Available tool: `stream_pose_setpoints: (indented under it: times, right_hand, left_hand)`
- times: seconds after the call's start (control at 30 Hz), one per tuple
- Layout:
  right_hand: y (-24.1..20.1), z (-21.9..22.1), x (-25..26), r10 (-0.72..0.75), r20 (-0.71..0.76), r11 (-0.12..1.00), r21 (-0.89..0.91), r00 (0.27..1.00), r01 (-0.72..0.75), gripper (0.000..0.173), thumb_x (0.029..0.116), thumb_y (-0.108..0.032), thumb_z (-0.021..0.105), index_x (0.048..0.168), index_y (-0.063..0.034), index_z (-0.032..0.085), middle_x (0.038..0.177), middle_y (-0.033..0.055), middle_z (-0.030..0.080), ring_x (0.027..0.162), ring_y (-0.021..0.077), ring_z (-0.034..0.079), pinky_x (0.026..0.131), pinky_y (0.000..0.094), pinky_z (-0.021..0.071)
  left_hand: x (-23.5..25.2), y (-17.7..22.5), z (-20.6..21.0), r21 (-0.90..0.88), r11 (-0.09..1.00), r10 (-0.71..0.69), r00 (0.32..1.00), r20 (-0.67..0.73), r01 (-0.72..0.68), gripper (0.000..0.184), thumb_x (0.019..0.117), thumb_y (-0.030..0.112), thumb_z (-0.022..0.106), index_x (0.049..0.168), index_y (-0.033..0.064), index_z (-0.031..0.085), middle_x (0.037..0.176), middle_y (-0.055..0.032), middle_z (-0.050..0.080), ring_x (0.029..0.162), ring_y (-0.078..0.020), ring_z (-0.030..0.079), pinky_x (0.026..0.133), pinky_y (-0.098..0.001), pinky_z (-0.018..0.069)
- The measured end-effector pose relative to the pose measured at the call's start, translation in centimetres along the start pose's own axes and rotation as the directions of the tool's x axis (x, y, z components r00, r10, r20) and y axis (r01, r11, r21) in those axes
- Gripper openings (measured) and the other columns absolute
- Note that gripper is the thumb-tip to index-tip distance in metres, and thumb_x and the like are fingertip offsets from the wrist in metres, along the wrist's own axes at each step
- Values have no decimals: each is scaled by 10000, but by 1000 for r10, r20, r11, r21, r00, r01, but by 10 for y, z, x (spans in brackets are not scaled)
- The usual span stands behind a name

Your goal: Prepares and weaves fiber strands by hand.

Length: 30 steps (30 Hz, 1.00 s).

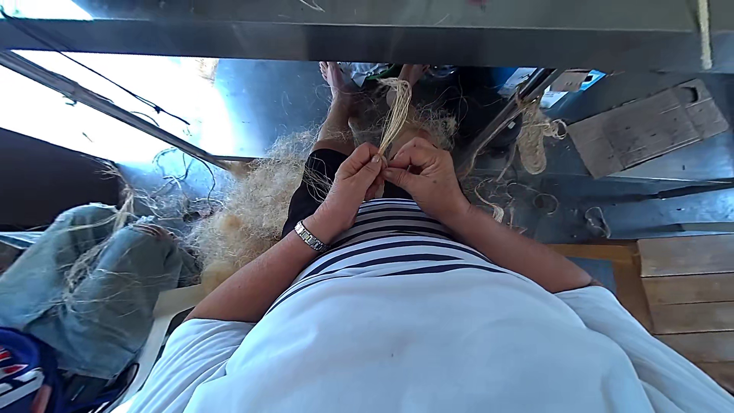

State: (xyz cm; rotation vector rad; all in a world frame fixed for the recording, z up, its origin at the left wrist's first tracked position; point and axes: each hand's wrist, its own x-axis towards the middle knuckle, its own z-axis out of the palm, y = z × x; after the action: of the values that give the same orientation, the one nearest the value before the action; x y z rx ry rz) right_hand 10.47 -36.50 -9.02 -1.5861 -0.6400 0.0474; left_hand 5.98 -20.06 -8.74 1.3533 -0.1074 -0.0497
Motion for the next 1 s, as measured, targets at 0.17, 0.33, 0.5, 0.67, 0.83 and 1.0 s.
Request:
stream_pose_setpoints:
  times: [0.17, 0.33, 0.5, 0.67, 0.83, 1.0]
  right_hand:
    - [-2, -7, 1, -45, 68, 993, -103, 997, 52, 82, 904, -56, 732, 890, 19, 705, 931, 57, 624, 784, 6, 573, 675, 117, 480]
    - [-1, -13, 3, 59, 160, 992, -117, 985, -40, 96, 953, -106, 643, 939, -13, 659, 946, 36, 620, 802, 11, 582, 689, 144, 487]
    - [5, -8, -1, -204, 163, 918, -310, 965, 247, 201, 974, -145, 674, 887, 34, 707, 892, 123, 665, 828, 126, 639, 747, 234, 535]
    - [3, -8, -4, -536, 299, 533, -605, 790, 591, 180, 987, -70, 618, 862, 3, 723, 1089, 206, 728, 918, 309, 709, 782, 388, 575]
    - [4, -8, -5, -416, 333, 575, -624, 846, 529, 205, 1019, -78, 556, 904, 10, 700, 1061, 200, 738, 1026, 335, 720, 878, 414, 584]
    - [6, -9, -2, -285, 225, 786, -501, 932, 361, 193, 998, -73, 583, 903, 46, 702, 971, 195, 729, 960, 278, 719, 872, 369, 578]
  left_hand:
    - [-1, -2, 1, 12, 1000, -26, 995, -100, 28, 205, 1049, 79, 421, 926, 141, 573, 840, 71, 549, 566, 27, 449, 509, -112, 393]
    - [-1, -5, 1, 77, 997, 6, 994, -113, 3, 195, 1024, 74, 449, 900, 119, 593, 960, 39, 541, 631, 33, 462, 524, -101, 381]
    - [0, -4, 2, 121, 992, 30, 994, -107, -17, 222, 1030, 62, 448, 854, 134, 563, 787, 85, 529, 601, 40, 444, 542, -112, 365]
    - [-1, 1, 3, 152, 982, -92, 987, -130, 111, 269, 1032, 63, 430, 806, 153, 544, 608, 119, 484, 485, 39, 366, 468, -122, 295]
    - [3, -5, -9, 443, 885, -116, 990, -85, 141, 232, 1014, 167, 452, 821, 152, 580, 717, 97, 530, 630, 11, 456, 606, -195, 367]
    - [2, -7, -12, 545, 838, -1, 1000, -12, 7, 165, 1041, 194, 457, 1048, 77, 572, 867, 18, 566, 797, -38, 554, 750, -262, 472]
